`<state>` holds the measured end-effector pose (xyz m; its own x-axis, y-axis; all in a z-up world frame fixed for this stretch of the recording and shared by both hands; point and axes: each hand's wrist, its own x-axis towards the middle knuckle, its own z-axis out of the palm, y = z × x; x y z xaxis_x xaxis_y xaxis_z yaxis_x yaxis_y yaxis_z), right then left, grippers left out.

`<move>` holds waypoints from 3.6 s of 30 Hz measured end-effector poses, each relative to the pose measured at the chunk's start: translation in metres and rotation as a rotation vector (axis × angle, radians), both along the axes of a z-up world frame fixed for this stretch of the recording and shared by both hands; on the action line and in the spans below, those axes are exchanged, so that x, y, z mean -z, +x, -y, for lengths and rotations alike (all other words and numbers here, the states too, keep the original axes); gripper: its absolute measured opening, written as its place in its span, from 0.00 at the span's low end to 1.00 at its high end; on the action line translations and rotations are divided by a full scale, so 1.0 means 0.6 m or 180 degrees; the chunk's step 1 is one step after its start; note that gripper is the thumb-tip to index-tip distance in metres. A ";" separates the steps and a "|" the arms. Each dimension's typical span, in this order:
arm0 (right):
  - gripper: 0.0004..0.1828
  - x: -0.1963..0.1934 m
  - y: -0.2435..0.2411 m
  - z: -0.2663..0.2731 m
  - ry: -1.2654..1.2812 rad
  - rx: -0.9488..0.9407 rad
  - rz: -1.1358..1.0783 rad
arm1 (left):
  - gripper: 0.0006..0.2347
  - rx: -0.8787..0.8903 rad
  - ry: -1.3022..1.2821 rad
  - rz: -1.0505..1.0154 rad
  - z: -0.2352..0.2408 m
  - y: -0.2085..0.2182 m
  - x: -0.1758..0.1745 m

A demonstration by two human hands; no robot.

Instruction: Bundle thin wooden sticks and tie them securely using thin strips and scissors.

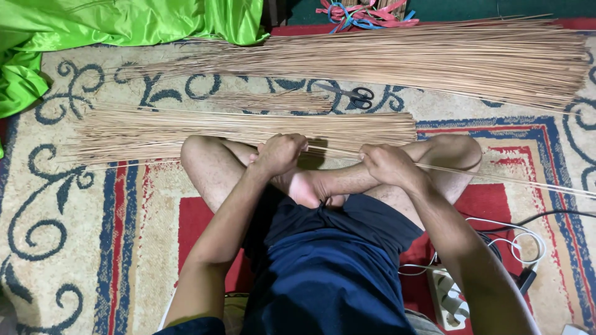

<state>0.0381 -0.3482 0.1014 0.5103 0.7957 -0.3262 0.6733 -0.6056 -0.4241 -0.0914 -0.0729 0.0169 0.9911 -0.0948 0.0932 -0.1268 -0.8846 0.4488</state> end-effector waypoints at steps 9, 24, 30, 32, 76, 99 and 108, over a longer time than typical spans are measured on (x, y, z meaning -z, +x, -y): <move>0.12 -0.035 -0.034 -0.053 0.0122 -0.0123 -0.0223 | 0.05 0.0134 0.0067 0.0079 0.053 0.025 0.006; 0.13 -0.046 -0.020 -0.073 0.0017 -0.0271 -0.0294 | 0.04 0.0054 0.0048 0.0317 0.054 0.030 0.051; 0.12 -0.028 -0.014 -0.075 0.0073 -0.0193 -0.0450 | 0.04 0.0008 0.0032 0.0308 0.042 0.017 0.032; 0.13 -0.036 -0.007 -0.063 0.0008 -0.0144 -0.0464 | 0.04 -0.0046 0.0050 0.0291 0.020 0.012 0.031; 0.14 0.096 0.064 -0.162 0.0641 0.0368 -0.2278 | 0.14 -0.2639 -0.6522 0.1771 0.143 0.126 0.106; 0.22 0.365 0.424 -0.155 -0.0873 0.0060 0.0698 | 0.14 -0.3031 -0.7220 0.0988 0.066 0.205 0.278; 0.30 0.097 0.352 -0.223 -0.1003 0.0220 -0.0687 | 0.15 -0.3322 -0.6880 0.1281 0.076 0.201 0.301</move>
